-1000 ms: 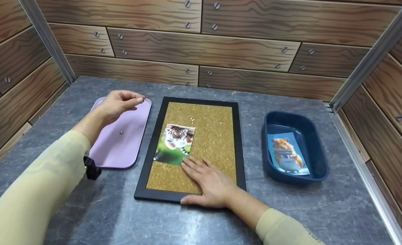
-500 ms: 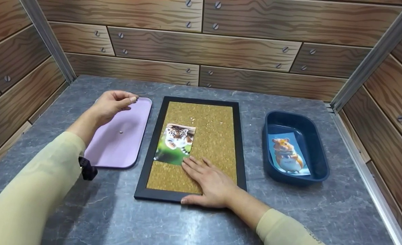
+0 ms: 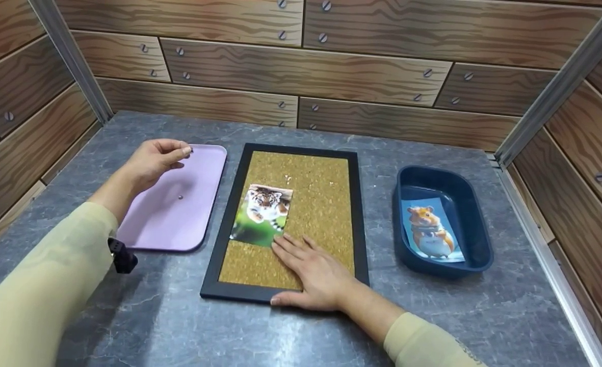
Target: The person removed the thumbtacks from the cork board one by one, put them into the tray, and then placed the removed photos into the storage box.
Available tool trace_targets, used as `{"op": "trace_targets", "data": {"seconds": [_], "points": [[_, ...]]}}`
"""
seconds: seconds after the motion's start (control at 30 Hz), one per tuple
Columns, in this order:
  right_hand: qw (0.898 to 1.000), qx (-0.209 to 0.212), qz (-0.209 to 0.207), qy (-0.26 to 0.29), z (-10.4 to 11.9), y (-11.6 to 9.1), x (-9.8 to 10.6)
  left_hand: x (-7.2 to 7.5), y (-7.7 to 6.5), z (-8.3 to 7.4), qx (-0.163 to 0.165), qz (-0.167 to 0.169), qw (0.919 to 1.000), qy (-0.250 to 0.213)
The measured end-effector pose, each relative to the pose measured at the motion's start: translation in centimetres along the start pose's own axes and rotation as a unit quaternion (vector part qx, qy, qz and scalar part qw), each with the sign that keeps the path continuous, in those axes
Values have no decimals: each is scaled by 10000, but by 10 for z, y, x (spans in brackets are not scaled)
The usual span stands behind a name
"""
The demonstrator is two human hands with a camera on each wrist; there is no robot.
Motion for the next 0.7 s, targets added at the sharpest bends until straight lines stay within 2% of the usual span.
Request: {"op": "trace_targets", "data": {"seconds": [0.43,0.7], "points": [[9999,-52,81,88,0,0,0,17,-8,21,259,-137,9995,-112],[9999,-29,71,81,1,0,0,21,-11,30,220,-185,9993,-225]]}}
Point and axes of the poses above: each hand's wrist, its own y-axis towards the middle knuckle, its own x-axis out of the back of the hand, z = x × y, the point moved 9 cm from there along y, towards the middle knuckle, and after that the axes turned 2 degrees about -x, right-handed, at the moved point
